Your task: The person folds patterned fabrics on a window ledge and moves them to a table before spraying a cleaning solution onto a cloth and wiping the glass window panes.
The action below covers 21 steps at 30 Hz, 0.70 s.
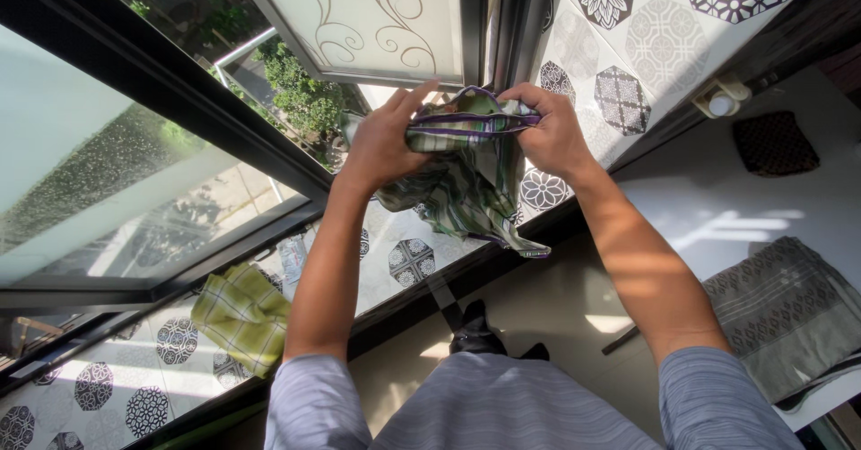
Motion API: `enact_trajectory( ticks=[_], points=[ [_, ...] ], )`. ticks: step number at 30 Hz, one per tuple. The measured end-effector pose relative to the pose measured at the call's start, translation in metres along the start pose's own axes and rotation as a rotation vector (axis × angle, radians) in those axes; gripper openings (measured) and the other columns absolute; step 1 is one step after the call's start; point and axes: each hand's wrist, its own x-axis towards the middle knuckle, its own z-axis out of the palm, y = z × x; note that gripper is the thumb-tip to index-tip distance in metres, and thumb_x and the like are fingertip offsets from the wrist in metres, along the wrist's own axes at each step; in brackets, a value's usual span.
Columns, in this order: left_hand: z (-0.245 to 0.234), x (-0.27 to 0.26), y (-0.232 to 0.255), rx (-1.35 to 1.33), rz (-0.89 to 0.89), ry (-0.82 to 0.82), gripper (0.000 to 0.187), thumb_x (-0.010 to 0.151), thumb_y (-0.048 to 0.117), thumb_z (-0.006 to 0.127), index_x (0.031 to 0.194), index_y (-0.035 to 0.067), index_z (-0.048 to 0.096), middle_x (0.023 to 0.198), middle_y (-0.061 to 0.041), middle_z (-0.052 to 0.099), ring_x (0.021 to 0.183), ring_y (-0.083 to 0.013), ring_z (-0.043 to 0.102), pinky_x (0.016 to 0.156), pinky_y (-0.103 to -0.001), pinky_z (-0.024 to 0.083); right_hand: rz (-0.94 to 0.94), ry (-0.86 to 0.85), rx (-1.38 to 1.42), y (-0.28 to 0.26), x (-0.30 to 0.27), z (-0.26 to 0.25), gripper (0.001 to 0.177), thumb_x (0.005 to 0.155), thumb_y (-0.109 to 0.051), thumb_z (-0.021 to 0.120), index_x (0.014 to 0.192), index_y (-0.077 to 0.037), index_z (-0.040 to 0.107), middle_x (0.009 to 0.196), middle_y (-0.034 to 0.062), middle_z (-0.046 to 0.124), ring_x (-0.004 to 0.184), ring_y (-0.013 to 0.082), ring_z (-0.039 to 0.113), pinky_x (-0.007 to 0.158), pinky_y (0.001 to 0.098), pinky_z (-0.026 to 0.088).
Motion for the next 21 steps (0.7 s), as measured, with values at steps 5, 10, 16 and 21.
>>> enact_trajectory(
  ticks=[5, 10, 16, 21],
  points=[
    [0.020, 0.004, -0.003, -0.097, -0.159, -0.020, 0.030, 0.081, 0.007, 0.069, 0.111, 0.011, 0.069, 0.098, -0.014, 0.075, 0.088, -0.0316, 0.074, 0.077, -0.042, 0.056, -0.025, 0.120, 0.283, -0.006, 0.010, 0.018, 0.031, 0.094, 0.001, 0.075, 0.120, -0.002, 0.059, 0.104, 0.0022, 0.068, 0.094, 0.0093, 0.067, 0.086, 0.0250, 0.056],
    [0.026, 0.002, -0.004, -0.210, -0.152, 0.027, 0.033, 0.076, -0.002, 0.063, 0.109, 0.004, 0.063, 0.087, -0.025, 0.071, 0.083, -0.0419, 0.069, 0.073, -0.044, 0.053, 0.189, 0.123, 0.411, 0.050, -0.031, 0.050, 0.065, 0.081, -0.005, 0.084, 0.136, -0.004, 0.049, 0.120, 0.0080, 0.068, 0.110, 0.0162, 0.068, 0.099, 0.0304, 0.057],
    [0.023, 0.002, -0.010, -0.260, -0.149, 0.058, 0.035, 0.077, -0.008, 0.055, 0.109, 0.002, 0.060, 0.088, -0.024, 0.071, 0.083, -0.0396, 0.070, 0.074, -0.041, 0.053, 0.406, 0.062, 0.145, 0.086, -0.071, 0.076, 0.076, 0.079, -0.027, 0.088, 0.143, -0.006, 0.054, 0.129, 0.0141, 0.069, 0.122, 0.0248, 0.065, 0.107, 0.0402, 0.051],
    [0.009, 0.001, -0.003, -0.287, -0.198, 0.080, 0.026, 0.082, -0.006, 0.059, 0.107, 0.003, 0.062, 0.083, -0.021, 0.071, 0.075, -0.0308, 0.071, 0.071, -0.038, 0.053, 0.212, 0.127, -0.268, 0.136, -0.103, 0.104, 0.094, 0.074, -0.034, 0.091, 0.150, -0.008, 0.042, 0.132, 0.0156, 0.062, 0.121, 0.0328, 0.059, 0.109, 0.0528, 0.042]
  ],
)
